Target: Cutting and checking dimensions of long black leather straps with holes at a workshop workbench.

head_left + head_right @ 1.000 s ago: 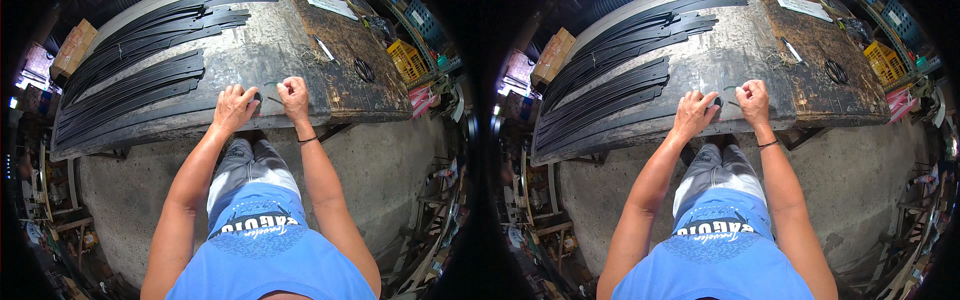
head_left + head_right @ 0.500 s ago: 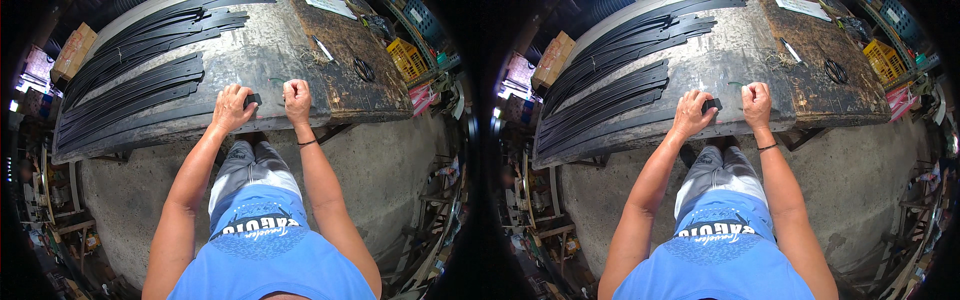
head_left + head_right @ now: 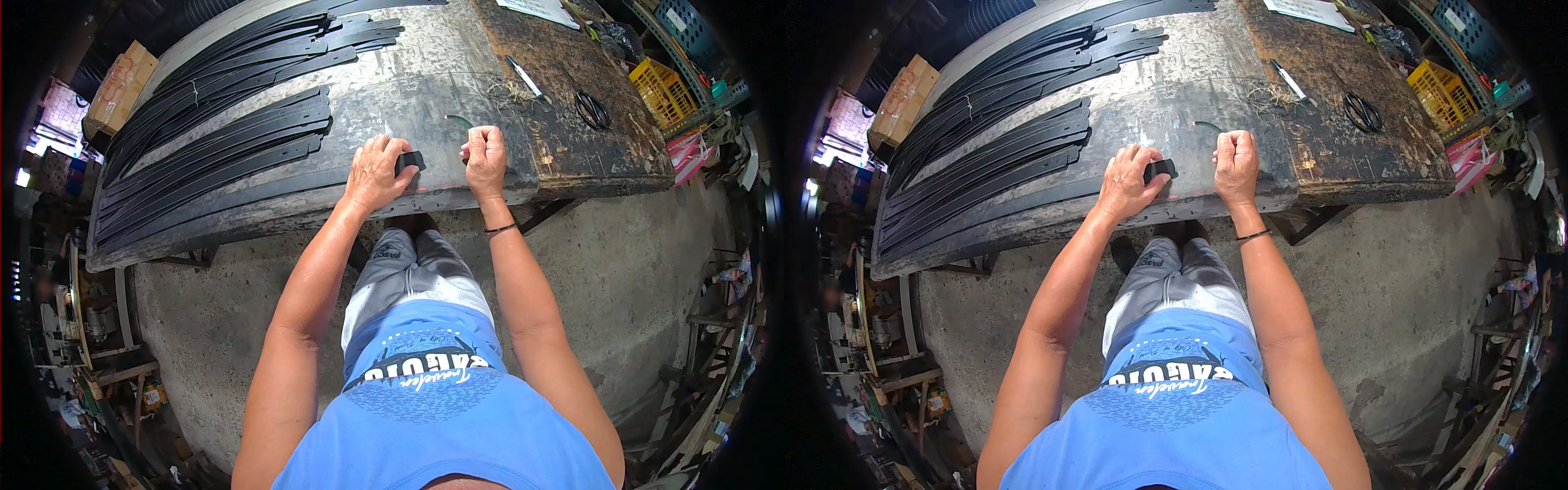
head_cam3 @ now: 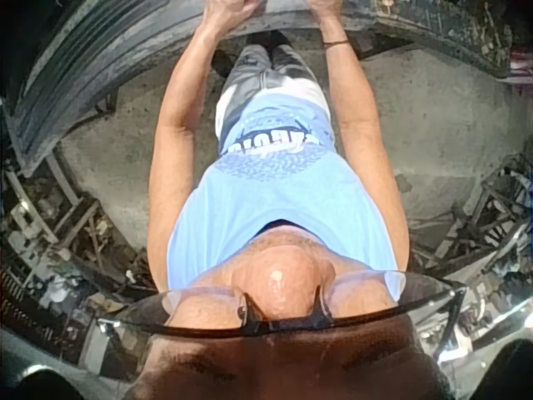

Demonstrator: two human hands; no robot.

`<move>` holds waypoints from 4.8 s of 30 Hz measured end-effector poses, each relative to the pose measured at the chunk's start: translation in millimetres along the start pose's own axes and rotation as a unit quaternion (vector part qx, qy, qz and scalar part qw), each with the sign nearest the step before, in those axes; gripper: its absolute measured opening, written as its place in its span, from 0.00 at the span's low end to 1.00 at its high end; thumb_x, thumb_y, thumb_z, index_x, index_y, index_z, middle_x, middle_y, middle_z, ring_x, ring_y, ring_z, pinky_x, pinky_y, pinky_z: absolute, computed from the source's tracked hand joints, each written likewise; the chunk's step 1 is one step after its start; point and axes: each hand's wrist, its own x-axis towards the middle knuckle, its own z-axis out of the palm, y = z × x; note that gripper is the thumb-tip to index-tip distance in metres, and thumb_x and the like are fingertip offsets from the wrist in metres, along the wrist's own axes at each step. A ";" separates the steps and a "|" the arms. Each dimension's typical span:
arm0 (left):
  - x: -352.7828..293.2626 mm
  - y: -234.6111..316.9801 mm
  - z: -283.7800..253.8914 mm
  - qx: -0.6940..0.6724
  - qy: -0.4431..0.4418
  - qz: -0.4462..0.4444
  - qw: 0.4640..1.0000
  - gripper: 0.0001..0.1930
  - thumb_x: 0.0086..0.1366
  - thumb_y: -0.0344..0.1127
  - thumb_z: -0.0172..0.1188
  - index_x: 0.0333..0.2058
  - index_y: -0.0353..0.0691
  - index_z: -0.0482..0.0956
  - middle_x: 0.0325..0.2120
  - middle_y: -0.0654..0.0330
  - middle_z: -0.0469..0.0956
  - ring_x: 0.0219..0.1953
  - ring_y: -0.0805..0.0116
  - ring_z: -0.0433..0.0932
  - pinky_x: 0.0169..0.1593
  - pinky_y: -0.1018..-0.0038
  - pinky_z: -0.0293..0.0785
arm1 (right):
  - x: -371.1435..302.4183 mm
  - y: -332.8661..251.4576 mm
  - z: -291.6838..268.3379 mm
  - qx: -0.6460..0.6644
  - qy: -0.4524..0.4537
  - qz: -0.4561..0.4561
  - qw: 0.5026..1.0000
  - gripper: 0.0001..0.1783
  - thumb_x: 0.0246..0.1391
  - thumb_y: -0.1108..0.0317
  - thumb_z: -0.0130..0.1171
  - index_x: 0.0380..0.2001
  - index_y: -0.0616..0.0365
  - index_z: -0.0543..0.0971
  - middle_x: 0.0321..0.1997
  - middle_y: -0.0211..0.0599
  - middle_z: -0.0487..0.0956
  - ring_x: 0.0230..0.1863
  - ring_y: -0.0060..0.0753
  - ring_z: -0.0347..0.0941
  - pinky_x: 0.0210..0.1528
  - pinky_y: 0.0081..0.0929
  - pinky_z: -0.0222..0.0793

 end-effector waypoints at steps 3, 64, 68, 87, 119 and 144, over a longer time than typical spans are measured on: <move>1.7 1.5 -4.4 0.000 -0.005 0.007 1.000 0.22 0.50 0.41 0.67 0.44 0.48 0.73 0.37 0.58 0.70 0.43 0.56 0.70 0.45 0.62 0.65 | 0.8 -0.2 -0.8 0.009 0.004 0.009 1.000 0.13 0.63 0.63 0.53 0.28 0.60 0.68 0.25 0.31 0.70 0.21 0.21 0.70 0.25 0.22 0.68; -10.5 8.5 9.3 -0.108 0.127 0.006 0.986 0.08 0.51 0.20 0.55 0.30 0.37 0.72 0.34 0.54 0.73 0.34 0.51 0.77 0.37 0.63 0.76 | -20.7 -12.1 -6.8 -0.144 -0.131 -0.146 0.970 0.07 0.46 0.73 0.63 0.22 0.63 0.75 0.42 0.39 0.71 0.27 0.25 0.71 0.27 0.22 0.70; -11.6 7.3 10.5 -0.112 0.121 -0.006 0.986 0.09 0.50 0.20 0.54 0.31 0.38 0.73 0.34 0.54 0.73 0.34 0.51 0.77 0.37 0.63 0.76 | -21.1 -13.3 -6.5 -0.141 -0.133 -0.146 0.970 0.07 0.45 0.73 0.63 0.22 0.63 0.75 0.42 0.39 0.71 0.27 0.25 0.71 0.26 0.22 0.69; -11.5 9.1 8.5 -0.107 0.131 -0.005 0.986 0.09 0.50 0.20 0.54 0.31 0.37 0.73 0.33 0.53 0.73 0.33 0.51 0.77 0.37 0.63 0.76 | -21.6 -10.2 -5.3 -0.135 -0.138 -0.125 0.973 0.07 0.45 0.72 0.64 0.23 0.62 0.76 0.42 0.39 0.71 0.28 0.26 0.72 0.27 0.22 0.70; -23.1 16.6 -11.8 -0.004 -0.055 0.045 0.997 0.31 0.53 0.59 0.63 0.55 0.55 0.72 0.39 0.60 0.70 0.49 0.59 0.69 0.52 0.61 0.65 | -12.8 0.4 -6.6 0.030 -0.017 -0.035 0.999 0.08 0.52 0.73 0.62 0.23 0.62 0.74 0.39 0.35 0.72 0.29 0.17 0.69 0.31 0.19 0.68; -23.4 16.6 -1.9 0.048 0.029 0.067 0.996 0.27 0.50 0.58 0.67 0.41 0.44 0.78 0.36 0.60 0.73 0.47 0.59 0.74 0.50 0.63 0.69 | -4.2 -13.4 8.6 -0.137 -0.122 -0.084 0.979 0.06 0.48 0.74 0.63 0.25 0.63 0.76 0.36 0.34 0.71 0.25 0.22 0.69 0.27 0.21 0.68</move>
